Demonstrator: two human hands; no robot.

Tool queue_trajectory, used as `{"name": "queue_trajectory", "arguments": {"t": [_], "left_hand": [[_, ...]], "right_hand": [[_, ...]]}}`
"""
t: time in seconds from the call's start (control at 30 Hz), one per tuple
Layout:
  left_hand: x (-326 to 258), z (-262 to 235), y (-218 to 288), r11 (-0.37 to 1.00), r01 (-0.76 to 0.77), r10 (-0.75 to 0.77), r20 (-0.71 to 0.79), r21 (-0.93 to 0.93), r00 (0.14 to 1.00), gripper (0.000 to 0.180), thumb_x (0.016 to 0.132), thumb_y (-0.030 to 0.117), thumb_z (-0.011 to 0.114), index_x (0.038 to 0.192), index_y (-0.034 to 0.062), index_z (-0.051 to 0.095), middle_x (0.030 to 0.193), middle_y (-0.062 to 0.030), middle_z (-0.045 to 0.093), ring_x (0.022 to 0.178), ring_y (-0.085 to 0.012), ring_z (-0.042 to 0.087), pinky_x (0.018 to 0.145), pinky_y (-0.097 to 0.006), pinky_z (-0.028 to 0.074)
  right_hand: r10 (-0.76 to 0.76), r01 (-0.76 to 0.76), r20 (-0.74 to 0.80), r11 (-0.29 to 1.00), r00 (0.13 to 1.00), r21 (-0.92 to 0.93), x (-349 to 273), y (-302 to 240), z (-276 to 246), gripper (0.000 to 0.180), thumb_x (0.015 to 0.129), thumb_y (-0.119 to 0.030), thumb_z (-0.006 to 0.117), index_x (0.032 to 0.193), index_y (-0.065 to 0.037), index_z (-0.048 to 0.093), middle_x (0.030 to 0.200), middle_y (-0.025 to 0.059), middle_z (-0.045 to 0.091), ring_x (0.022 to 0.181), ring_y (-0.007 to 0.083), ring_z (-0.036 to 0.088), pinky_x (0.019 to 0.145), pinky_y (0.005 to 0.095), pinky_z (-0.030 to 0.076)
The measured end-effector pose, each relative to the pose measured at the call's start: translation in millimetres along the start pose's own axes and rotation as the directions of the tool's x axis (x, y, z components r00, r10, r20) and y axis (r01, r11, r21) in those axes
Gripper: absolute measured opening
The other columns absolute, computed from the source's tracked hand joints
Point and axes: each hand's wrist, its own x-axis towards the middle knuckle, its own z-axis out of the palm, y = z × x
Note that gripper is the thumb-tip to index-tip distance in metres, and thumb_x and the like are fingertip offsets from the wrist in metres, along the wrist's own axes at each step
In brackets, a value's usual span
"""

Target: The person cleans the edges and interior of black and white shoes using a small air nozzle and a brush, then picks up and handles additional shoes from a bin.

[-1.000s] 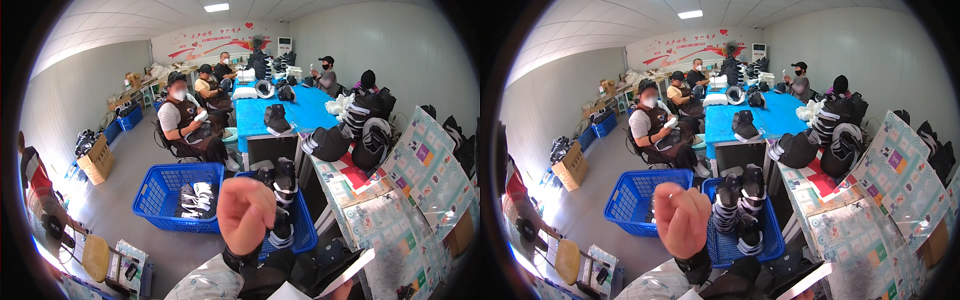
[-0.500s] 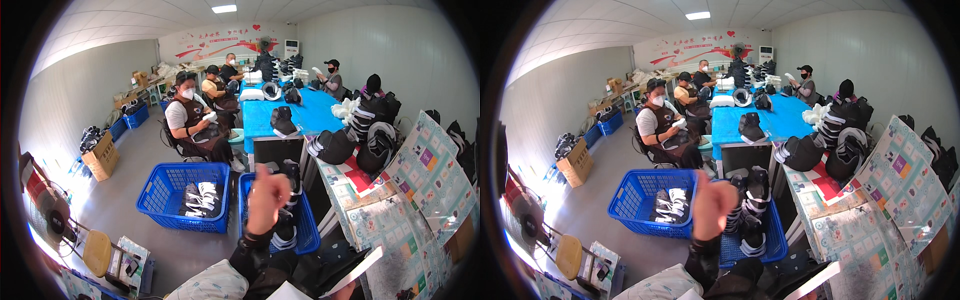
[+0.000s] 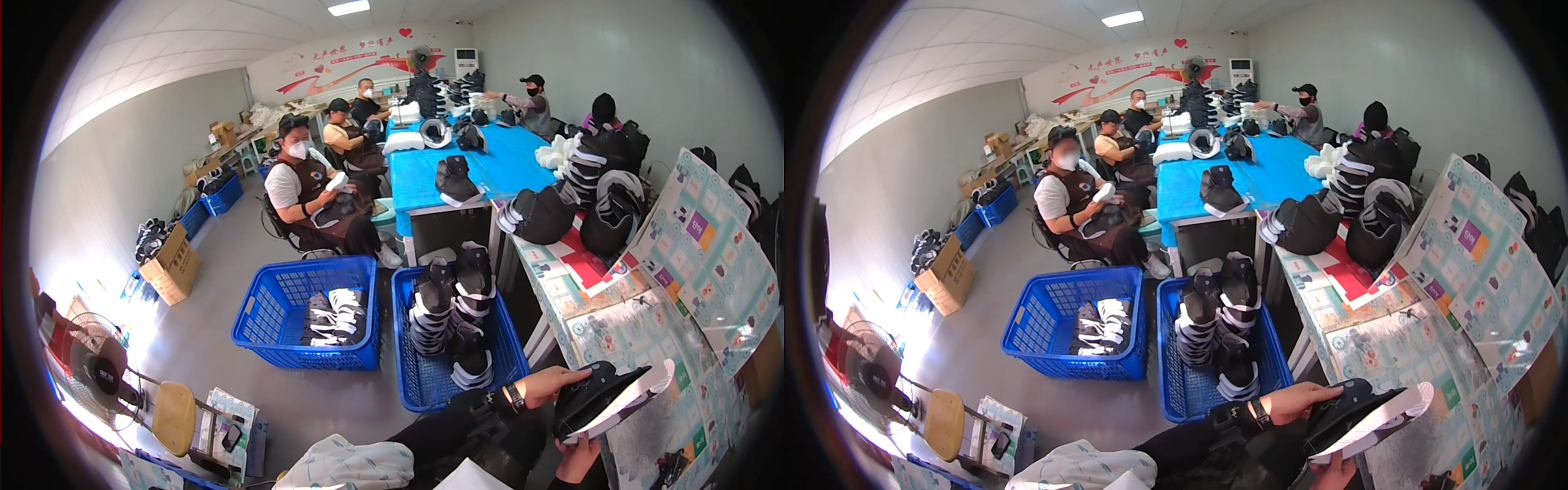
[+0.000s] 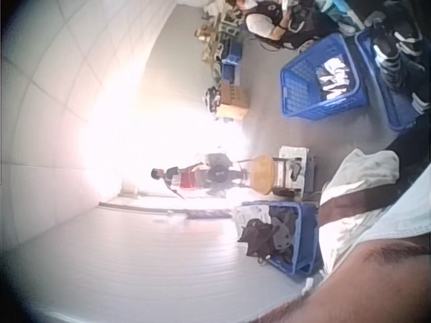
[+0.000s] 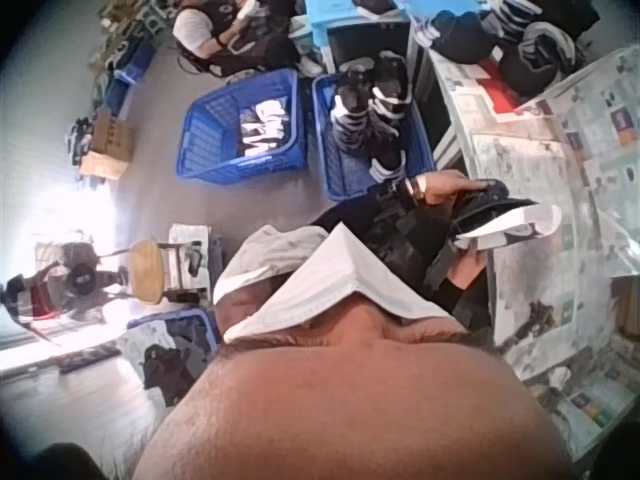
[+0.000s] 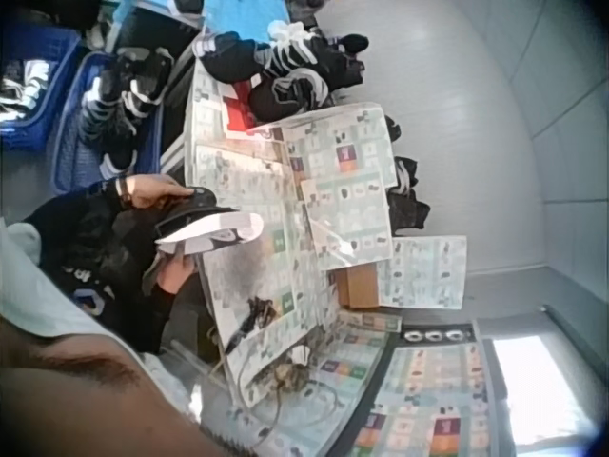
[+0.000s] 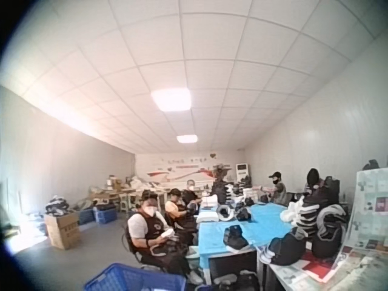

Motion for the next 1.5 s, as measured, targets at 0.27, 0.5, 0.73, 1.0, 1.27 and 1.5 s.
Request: {"name": "queue_trajectory", "arguments": {"t": [0.27, 0.5, 0.73, 1.0, 1.27, 1.5], "left_hand": [[-0.3, 42.2, 0.7, 0.951, -0.258, 0.247, -0.086, -0.169, 0.965, 0.035, 0.102, 0.015, 0.068, 0.130, -0.0040, 0.063, 0.118, -0.0059, 0.074, 0.104, -0.0123, 0.070, 0.093, -0.028, 0.057], [-36.5, 38.1, 21.9, 0.886, -0.444, 0.463, -0.191, 0.136, 0.865, 0.034, 0.100, 0.018, 0.070, 0.125, -0.0058, 0.065, 0.112, -0.0051, 0.074, 0.103, -0.0104, 0.067, 0.091, -0.026, 0.054], [-5.2, 26.3, 51.5, 0.878, -0.457, 0.477, -0.315, 0.138, 0.820, 0.028, 0.100, 0.014, 0.068, 0.121, -0.0056, 0.069, 0.109, -0.0066, 0.076, 0.094, -0.0129, 0.071, 0.088, -0.026, 0.055], [52.8, 26.7, 52.4, 0.844, -0.438, 0.519, -0.270, 0.309, 0.811, 0.024, 0.100, 0.012, 0.070, 0.117, -0.0040, 0.070, 0.107, -0.0055, 0.076, 0.092, -0.0108, 0.070, 0.085, -0.027, 0.055], [90.4, 41.0, 56.6, 0.797, -0.383, 0.518, -0.204, 0.467, 0.830, 0.035, 0.095, 0.023, 0.076, 0.116, -0.0036, 0.071, 0.108, -0.0107, 0.075, 0.096, -0.0175, 0.068, 0.086, -0.033, 0.054], [140.1, 69.0, 60.9, 0.716, -0.147, 0.432, -0.267, 0.683, 0.862, 0.047, 0.087, 0.032, 0.076, 0.109, -0.0090, 0.071, 0.105, -0.0242, 0.076, 0.097, -0.0321, 0.073, 0.086, -0.041, 0.055]], "right_hand": [[-0.011, 0.028, 0.098, 0.983, 0.995, -0.179, -1.7, -4.7, -25.1, 0.025, 0.102, -0.018, 0.056, 0.117, 0.001, 0.060, 0.097, 0.0128, 0.072, 0.081, 0.0277, 0.075, 0.056, 0.0405, 0.062], [0.551, 0.155, 0.498, 0.553, 0.670, -0.819, -88.9, -164.8, -18.0, 0.038, 0.108, -0.016, 0.056, 0.141, 0.003, 0.057, 0.078, 0.0062, 0.068, 0.061, 0.0106, 0.057, 0.055, 0.0274, 0.043], [-0.206, 0.408, 0.840, 0.913, 0.501, -0.020, -143.9, -253.2, 96.7, 0.044, 0.103, 0.003, 0.060, 0.144, 0.009, 0.048, 0.078, 0.0074, 0.061, 0.064, 0.0096, 0.054, 0.059, 0.0233, 0.044], [-0.448, 0.541, 0.846, 0.806, 0.289, 0.242, -138.2, -274.4, 123.9, 0.033, 0.109, -0.026, 0.058, 0.111, 0.006, 0.065, 0.071, 0.0123, 0.063, 0.055, 0.0175, 0.056, 0.055, 0.0271, 0.042], [-0.505, 0.349, 0.057, 0.507, 0.861, -0.788, 47.7, -168.6, -256.3, 0.045, 0.104, -0.006, 0.061, 0.146, -0.001, 0.046, 0.121, 0.0106, 0.065, 0.099, 0.0225, 0.069, 0.089, 0.0353, 0.057], [-0.197, -0.457, -0.416, -0.271, 0.888, -0.847, -12.2, -204.0, -203.0, 0.070, 0.103, -0.039, 0.061, 0.160, -0.005, 0.037, 0.150, 0.0290, 0.049, 0.133, 0.0466, 0.051, 0.109, 0.0656, 0.042]]}}
